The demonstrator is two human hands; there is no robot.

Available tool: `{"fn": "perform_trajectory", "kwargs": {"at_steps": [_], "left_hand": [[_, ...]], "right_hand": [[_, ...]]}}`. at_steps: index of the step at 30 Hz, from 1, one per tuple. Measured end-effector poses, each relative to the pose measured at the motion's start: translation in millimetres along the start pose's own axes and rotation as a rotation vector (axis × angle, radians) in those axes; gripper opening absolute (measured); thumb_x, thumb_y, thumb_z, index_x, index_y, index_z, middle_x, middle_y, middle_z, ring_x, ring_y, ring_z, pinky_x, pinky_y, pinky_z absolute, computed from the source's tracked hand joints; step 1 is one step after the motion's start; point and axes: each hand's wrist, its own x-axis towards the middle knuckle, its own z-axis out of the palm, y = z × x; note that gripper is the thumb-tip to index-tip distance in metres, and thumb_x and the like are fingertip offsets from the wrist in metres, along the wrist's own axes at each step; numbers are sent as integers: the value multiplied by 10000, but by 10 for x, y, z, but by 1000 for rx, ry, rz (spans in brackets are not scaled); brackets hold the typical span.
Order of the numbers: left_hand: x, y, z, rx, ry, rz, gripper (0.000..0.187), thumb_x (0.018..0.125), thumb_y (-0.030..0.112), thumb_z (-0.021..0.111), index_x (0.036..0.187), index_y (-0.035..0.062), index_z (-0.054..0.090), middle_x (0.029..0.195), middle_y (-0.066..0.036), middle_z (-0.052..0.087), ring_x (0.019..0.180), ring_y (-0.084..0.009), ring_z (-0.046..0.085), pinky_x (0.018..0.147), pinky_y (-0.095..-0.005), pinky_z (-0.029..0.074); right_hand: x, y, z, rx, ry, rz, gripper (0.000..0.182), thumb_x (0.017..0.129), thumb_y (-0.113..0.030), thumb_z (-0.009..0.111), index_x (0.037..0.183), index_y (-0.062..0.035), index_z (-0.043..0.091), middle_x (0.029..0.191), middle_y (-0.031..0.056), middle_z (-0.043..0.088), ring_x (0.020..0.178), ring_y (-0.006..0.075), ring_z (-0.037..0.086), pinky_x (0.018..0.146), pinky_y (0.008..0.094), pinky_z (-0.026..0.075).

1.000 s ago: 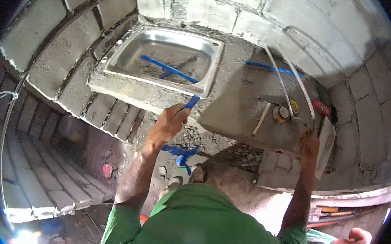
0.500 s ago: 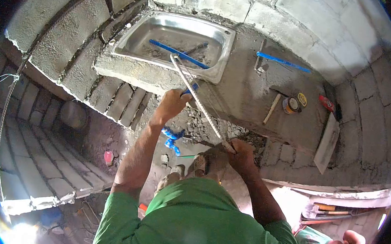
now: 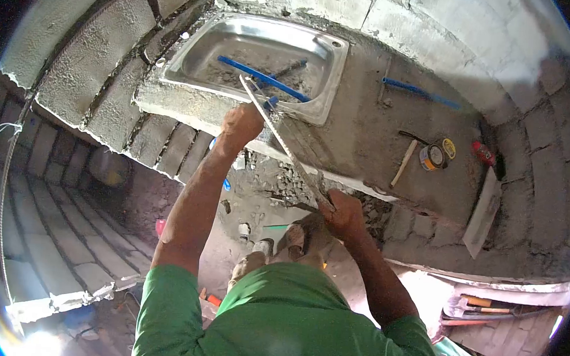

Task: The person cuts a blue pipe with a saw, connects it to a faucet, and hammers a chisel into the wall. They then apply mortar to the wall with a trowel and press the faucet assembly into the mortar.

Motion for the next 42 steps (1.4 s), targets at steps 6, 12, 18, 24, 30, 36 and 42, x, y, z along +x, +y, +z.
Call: {"fn": "perform_trajectory", "kwargs": {"at_steps": [6, 12, 18, 24, 30, 36, 42], "left_hand": [[-21, 78, -139, -60, -20, -58, 278, 920, 271, 530, 1031, 39, 637, 904, -215, 686, 843, -382, 680, 754, -488, 551], [148, -213, 4, 100, -103, 234, 344, 907, 117, 485, 1224, 143, 617, 1049, -171, 671, 917, -358, 682, 788, -485, 564], [183, -218, -79, 100, -192, 270, 288, 938, 177, 486, 1186, 103, 612, 1060, -224, 662, 925, -403, 670, 789, -499, 551], [34, -86, -56, 50, -95, 30, 290, 974, 301, 504, 1218, 181, 604, 923, -189, 691, 885, -379, 678, 754, -526, 531], [-76, 95, -127, 51, -37, -25, 213, 949, 283, 557, 1117, 156, 585, 890, -136, 695, 827, -318, 695, 686, -445, 558], [-70, -21, 39, 133, -33, -11, 257, 953, 323, 535, 1101, 117, 576, 873, -145, 694, 796, -336, 694, 688, -476, 554], [-91, 14, 87, 140, 39, 2, 238, 936, 290, 550, 1091, 114, 590, 865, -152, 681, 779, -348, 692, 668, -460, 557]], "right_hand": [[512, -144, -75, -59, -25, 129, 270, 915, -295, 575, 882, -27, 560, 779, 234, 609, 741, 442, 617, 665, 541, 471], [185, -2, -99, -27, -149, 93, 339, 917, -322, 592, 957, 15, 592, 817, 262, 609, 782, 462, 603, 683, 484, 472], [581, -57, 27, 116, -56, 192, 359, 923, -338, 592, 919, 21, 581, 764, 274, 581, 772, 465, 592, 671, 473, 470], [533, -141, -201, 18, -181, 139, 370, 934, -364, 561, 1033, -9, 601, 827, 246, 644, 769, 456, 625, 686, 521, 495], [735, -140, -130, 139, -40, 133, 299, 911, -280, 620, 984, 10, 623, 839, 273, 620, 825, 465, 609, 721, 484, 476], [588, -233, -362, 67, -229, 165, 282, 885, -249, 640, 957, 22, 612, 836, 278, 626, 828, 467, 618, 710, 491, 482], [765, -24, -97, 52, 70, 39, 317, 915, -284, 618, 994, 23, 620, 809, 277, 623, 799, 467, 621, 687, 490, 478]]}}
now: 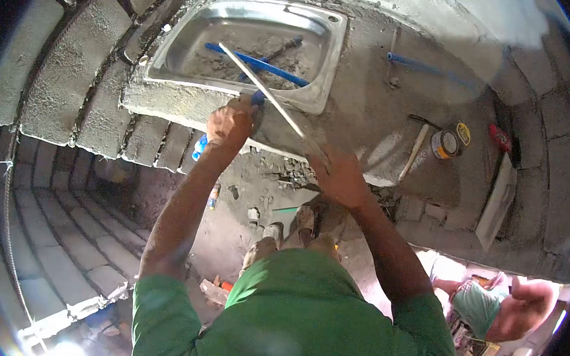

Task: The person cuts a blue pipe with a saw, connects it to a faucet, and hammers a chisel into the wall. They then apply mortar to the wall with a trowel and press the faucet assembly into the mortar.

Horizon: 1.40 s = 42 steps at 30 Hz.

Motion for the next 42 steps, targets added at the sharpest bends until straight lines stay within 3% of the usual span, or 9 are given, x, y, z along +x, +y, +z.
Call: {"fn": "perform_trajectory", "kwargs": {"at_steps": [5, 7, 10, 18, 20, 30, 32, 35, 42], "left_hand": [[5, -81, -163, -96, 89, 0, 316, 905, 381, 616, 1069, 112, 588, 921, -177, 646, 852, -354, 671, 701, -478, 538], [-9, -150, -170, -170, 119, 29, 300, 907, 373, 616, 1055, 113, 599, 925, -164, 647, 851, -347, 671, 702, -484, 537], [6, -127, -228, -191, 42, 31, 226, 913, 308, 609, 1030, 116, 634, 922, -128, 661, 846, -305, 679, 694, -480, 545], [88, -12, -308, 30, -102, 22, 247, 968, 306, 494, 1003, 109, 637, 864, -152, 676, 826, -331, 694, 682, -462, 568], [61, -67, -262, 96, -70, 208, 213, 933, 226, 521, 996, 66, 647, 875, -132, 704, 834, -318, 708, 711, -452, 574], [74, 29, -284, -18, -113, -22, 287, 974, 351, 491, 1039, 102, 617, 908, -144, 694, 848, -318, 699, 706, -462, 571], [49, -6, -222, -60, -98, -18, 305, 985, 365, 477, 1053, 91, 593, 907, -152, 691, 840, -326, 697, 702, -470, 565], [8, -4, -214, -105, -73, -2, 302, 986, 361, 480, 1050, 85, 584, 910, -167, 684, 819, -337, 695, 694, -467, 564], [129, -80, -122, -115, -70, -19, 336, 993, 367, 466, 998, 59, 601, 882, -175, 691, 807, -376, 692, 695, -478, 561]], "right_hand": [[79, -107, -285, 91, -86, 64, 354, 928, -309, 615, 1029, 30, 620, 798, 266, 636, 762, 445, 634, 701, 455, 491], [-76, -219, -374, 176, -18, 254, 345, 920, -296, 628, 1022, 33, 619, 814, 243, 653, 752, 354, 665, 717, 415, 498], [-181, -173, -310, 214, 58, 128, 311, 929, -258, 630, 1093, 6, 606, 916, 257, 657, 834, 435, 653, 718, 484, 505], [-218, -99, -119, 188, 71, 171, 304, 931, -245, 628, 1134, -19, 613, 913, 278, 666, 838, 444, 664, 709, 480, 513], [-263, -167, -127, 214, 69, 197, 305, 934, -244, 623, 1145, -25, 616, 910, 276, 668, 839, 444, 666, 713, 479, 517], [229, -331, -33, -21, -57, 223, 361, 967, -269, 558, 1190, 9, 613, 1031, 277, 658, 981, 440, 638, 867, 465, 494], [42, -225, 1, -95, 61, 26, 392, 974, -295, 541, 1206, 13, 606, 1035, 278, 656, 985, 428, 643, 857, 461, 493], [-162, -410, -153, -19, -72, 237, 408, 972, -308, 547, 1208, 20, 603, 986, 291, 659, 960, 429, 652, 843, 463, 493], [276, -134, 50, -73, 126, 47, 407, 953, -293, 596, 1219, 16, 605, 816, 279, 666, 788, 400, 682, 753, 441, 514]]}}
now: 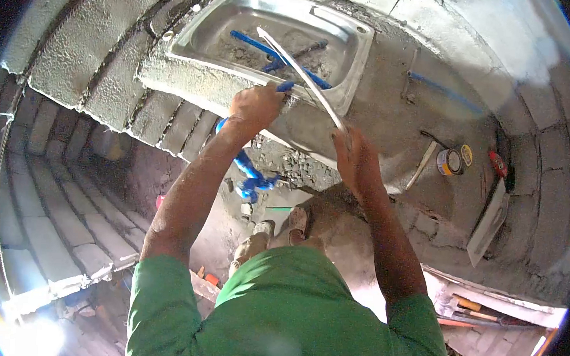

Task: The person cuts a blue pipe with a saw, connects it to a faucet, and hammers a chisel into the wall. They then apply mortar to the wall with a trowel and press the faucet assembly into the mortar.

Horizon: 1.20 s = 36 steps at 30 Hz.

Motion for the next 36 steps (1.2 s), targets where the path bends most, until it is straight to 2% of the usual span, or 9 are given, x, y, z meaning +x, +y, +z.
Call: {"fn": "perform_trajectory", "kwargs": {"at_steps": [4, 9, 14, 16, 17, 20, 32, 34, 36], "left_hand": [[131, -76, -116, -134, -216, -115, 375, 976, 342, 480, 1032, -9, 599, 940, -234, 683, 954, -393, 671, 834, -479, 529], [306, -454, 229, -66, -140, 338, 322, 974, 284, 465, 1054, 30, 646, 1013, -244, 665, 1004, -409, 644, 867, -518, 504], [223, -202, -73, -122, -283, -21, 290, 979, 193, 422, 1071, 48, 656, 936, -222, 661, 929, -389, 658, 842, -508, 518], [187, -200, -194, 23, -116, 357, 286, 984, 200, 422, 1049, 27, 641, 863, -213, 662, 808, -347, 692, 697, -465, 573], [123, -86, -441, -303, -437, 5, 242, 982, 180, 430, 1044, 23, 603, 798, -193, 659, 644, -288, 697, 504, -403, 576], [268, -363, -134, -177, -525, 185, 173, 957, 124, 457, 1057, 33, 565, 745, -156, 641, 535, -234, 674, 369, -343, 537], [219, -206, -317, -140, -514, 158, 163, 914, 20, 465, 1037, -18, 563, 630, -133, 615, 543, -234, 672, 406, -375, 540], [164, -211, -346, -277, -529, 65, 141, 915, 26, 466, 1007, -19, 563, 619, -140, 604, 577, -269, 677, 445, -444, 535], [157, -190, -409, -631, -551, -396, 172, 944, 160, 507, 930, 7, 584, 578, -99, 569, 522, -251, 631, 427, -440, 485]], "right_hand": [[-329, -156, -232, 77, -111, 103, 407, 965, -303, 580, 1210, 20, 610, 791, 261, 664, 700, 300, 673, 706, 397, 518], [-377, -163, -228, 123, -225, 165, 390, 968, -288, 571, 1195, 26, 614, 800, 269, 660, 724, 324, 681, 712, 409, 518], [33, 55, 106, -136, -18, -128, 375, 958, -270, 574, 1246, -31, 584, 876, 228, 679, 782, 392, 672, 721, 463, 511], [8, -110, -42, -26, 82, -158, 366, 948, -266, 599, 1245, -52, 584, 813, 228, 667, 731, 397, 661, 672, 468, 506], [-87, -184, -161, 34, 5, -53, 358, 946, -257, 604, 1248, -64, 586, 795, 227, 664, 713, 399, 659, 646, 465, 508], [-303, -264, -306, 23, -63, 69, 342, 937, -248, 631, 1103, 52, 647, 719, 209, 665, 618, 253, 655, 608, 355, 498], [99, 44, 139, 42, -27, -159, 384, 958, -280, 569, 1245, -26, 583, 956, 262, 679, 864, 400, 684, 771, 493, 540], [-88, -142, -109, 28, -132, -28, 385, 964, -268, 566, 1231, 8, 586, 960, 276, 672, 876, 417, 673, 774, 469, 528], [-303, -168, -172, 18, -240, 111, 389, 970, -256, 562, 1217, 43, 589, 964, 289, 666, 887, 434, 662, 777, 445, 516]]}}
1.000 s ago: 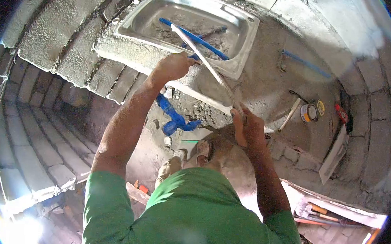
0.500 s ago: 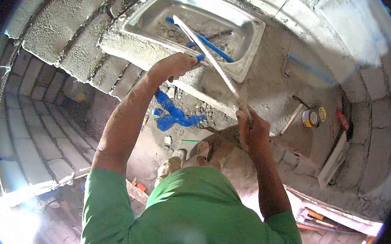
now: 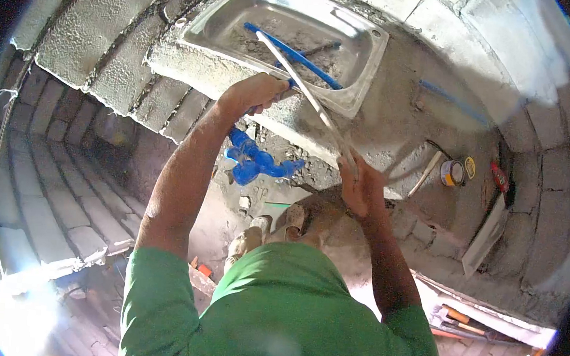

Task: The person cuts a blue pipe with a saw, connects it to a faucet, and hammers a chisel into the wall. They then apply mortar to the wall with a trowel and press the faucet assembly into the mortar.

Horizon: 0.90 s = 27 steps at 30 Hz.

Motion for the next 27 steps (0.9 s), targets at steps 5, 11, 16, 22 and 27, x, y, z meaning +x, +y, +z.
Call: {"fn": "perform_trajectory", "kwargs": {"at_steps": [5, 11, 16, 22, 27], "left_hand": [[13, -148, 26, 84, -24, 207, 386, 969, 388, 500, 882, 20, 575, 618, -47, 538, 470, -178, 525, 431, -356, 439], [-156, -154, 205, 109, 246, 414, 367, 900, 313, 638, 1043, -14, 552, 891, -211, 650, 897, -373, 657, 776, -485, 499], [-173, -151, 222, 267, 474, 401, 382, 858, 323, 679, 1096, 42, 578, 984, -253, 645, 968, -427, 635, 829, -512, 489], [-169, -132, 170, 664, 475, 416, 330, 906, 346, 626, 1105, 85, 595, 913, -193, 680, 919, -367, 674, 802, -496, 524], [-180, -119, 268, 706, 429, 195, 348, 973, 359, 517, 1065, 28, 577, 929, -183, 697, 888, -386, 687, 824, -479, 529]], "right_hand": [[259, 141, 197, 40, 150, -142, 363, 963, -258, 562, 1230, -14, 585, 821, 261, 667, 787, 420, 675, 698, 473, 538], [244, 24, -20, 42, 173, -42, 351, 960, -255, 575, 1204, -3, 596, 726, 252, 648, 674, 414, 656, 637, 468, 514], [95, 133, -62, 108, 239, -109, 344, 934, -237, 627, 1173, 10, 611, 687, 226, 640, 610, 369, 658, 587, 445, 502], [86, 173, 14, 166, 285, -80, 360, 933, -263, 639, 1155, 20, 626, 656, 214, 622, 566, 314, 641, 546, 396, 500], [38, 69, 20, 207, 205, -34, 369, 935, -255, 634, 1193, 7, 618, 774, 229, 666, 682, 310, 681, 637, 387, 531]]}}
